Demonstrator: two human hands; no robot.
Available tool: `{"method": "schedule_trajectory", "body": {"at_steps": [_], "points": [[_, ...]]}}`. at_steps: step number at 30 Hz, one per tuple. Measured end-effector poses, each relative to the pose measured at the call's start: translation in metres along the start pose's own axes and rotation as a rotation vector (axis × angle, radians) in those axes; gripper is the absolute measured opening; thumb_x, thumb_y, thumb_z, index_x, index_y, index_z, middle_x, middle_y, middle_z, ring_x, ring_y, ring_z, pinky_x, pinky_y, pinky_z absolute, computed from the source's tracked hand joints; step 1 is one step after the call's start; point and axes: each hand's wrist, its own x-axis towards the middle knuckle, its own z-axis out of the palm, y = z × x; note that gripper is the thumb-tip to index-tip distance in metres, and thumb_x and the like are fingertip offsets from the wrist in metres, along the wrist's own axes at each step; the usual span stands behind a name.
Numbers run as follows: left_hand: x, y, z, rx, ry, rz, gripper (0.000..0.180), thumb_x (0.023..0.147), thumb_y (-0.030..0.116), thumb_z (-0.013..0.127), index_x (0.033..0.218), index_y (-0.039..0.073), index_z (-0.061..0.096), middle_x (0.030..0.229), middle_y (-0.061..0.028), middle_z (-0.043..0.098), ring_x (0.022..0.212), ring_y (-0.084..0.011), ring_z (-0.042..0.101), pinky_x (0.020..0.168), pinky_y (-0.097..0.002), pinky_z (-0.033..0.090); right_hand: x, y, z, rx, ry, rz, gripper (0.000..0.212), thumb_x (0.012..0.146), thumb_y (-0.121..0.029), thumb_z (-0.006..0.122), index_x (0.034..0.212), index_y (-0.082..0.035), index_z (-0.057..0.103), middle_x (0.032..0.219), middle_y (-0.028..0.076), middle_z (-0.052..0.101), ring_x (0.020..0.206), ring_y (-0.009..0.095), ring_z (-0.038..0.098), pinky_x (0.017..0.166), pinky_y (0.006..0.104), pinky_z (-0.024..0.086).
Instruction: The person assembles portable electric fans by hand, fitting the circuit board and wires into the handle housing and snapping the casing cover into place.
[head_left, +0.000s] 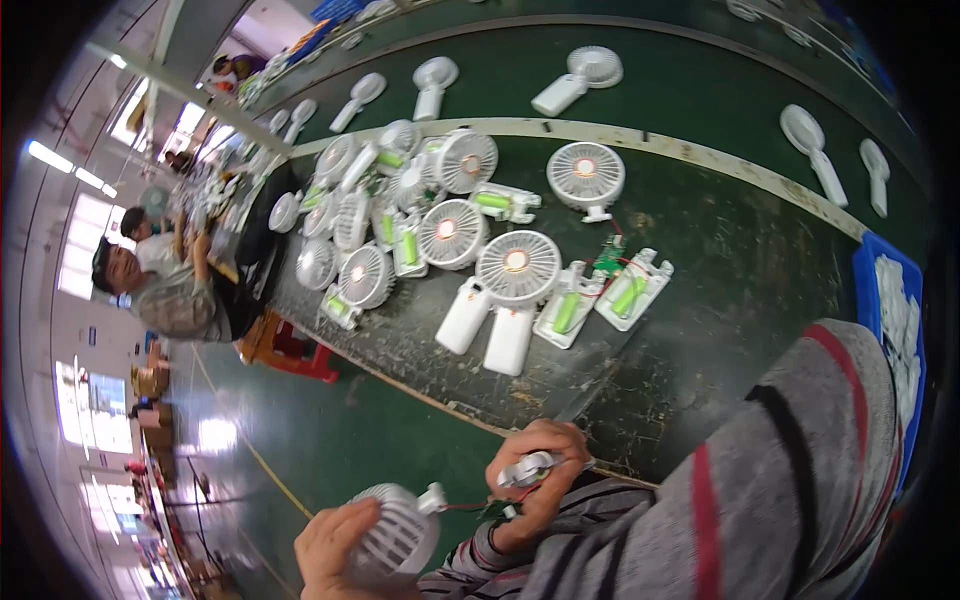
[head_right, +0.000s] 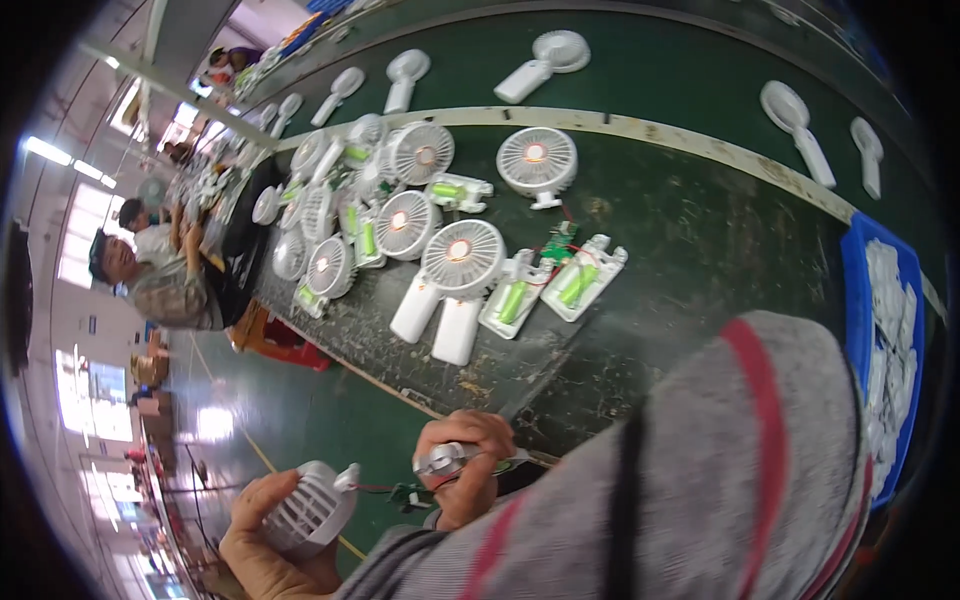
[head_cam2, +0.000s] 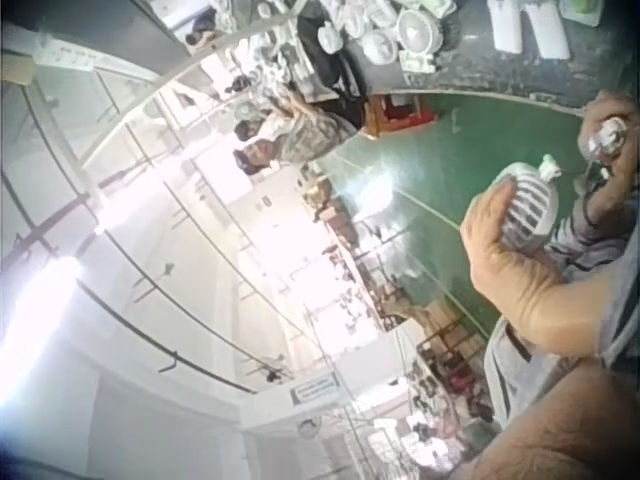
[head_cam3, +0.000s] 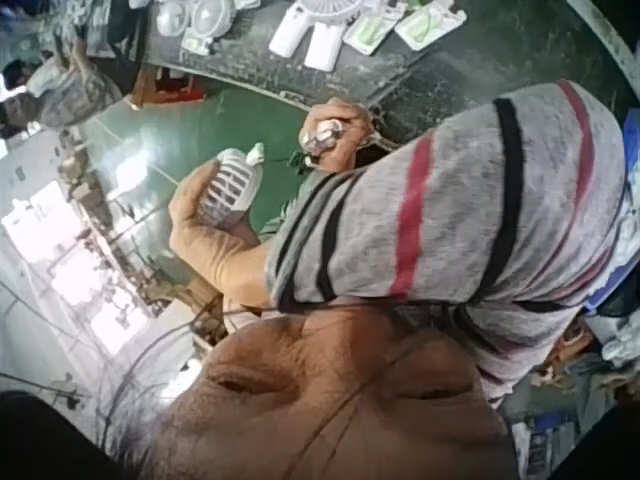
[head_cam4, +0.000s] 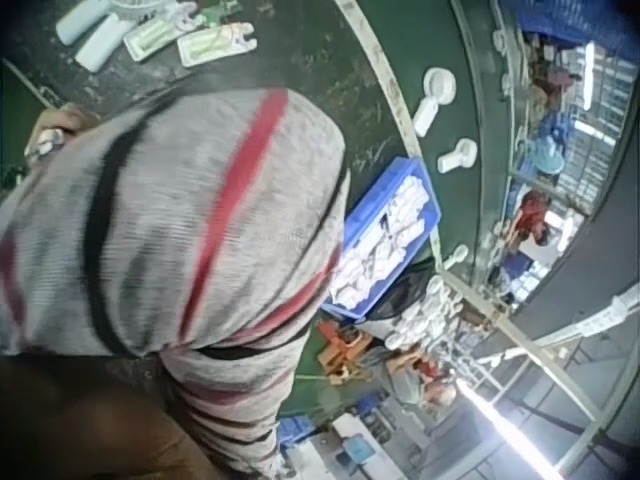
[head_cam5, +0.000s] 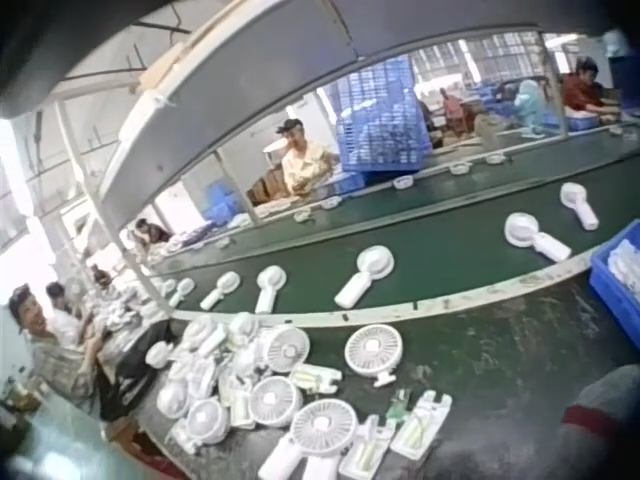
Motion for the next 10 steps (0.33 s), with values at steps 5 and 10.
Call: {"method": "schedule_trajectory", "body": {"at_steps": [5, 10], "points": [[-0.038, -0.154, 0.079, -0.668, -0.554, -0.404, 0.07, 0.074, 0.062, 0.05, 0.103, -0.002, 0.053, 0.073, -0.0051, 0.049, 0.064, -0.0141, 0.046, 0.059, -0.0262, 0.037, 0.021, 0.066, 0.005, 1.026, 0.64, -0.391, 0.038, 0.075, -0.039, 0.065, 0.093, -0.007, 0.055, 0.069, 0.007, 0.049, 0.056, 0.017, 0.05, 0.055, 0.0264, 0.042], [-0.034, -0.308, 0.147, -1.559, -0.369, -0.465, 0.081, 0.072, 0.057, 0.059, 0.135, 0.016, 0.028, 0.118, -0.0158, 0.045, 0.119, -0.0281, 0.039, 0.103, -0.0647, 0.018, 0.041, 0.114, 0.051, 1.627, 0.586, -0.668, 0.066, 0.065, -0.055, 0.069, 0.115, -0.015, 0.052, 0.073, 0.007, 0.051, 0.061, 0.022, 0.058, 0.051, 0.0312, 0.049]]}}
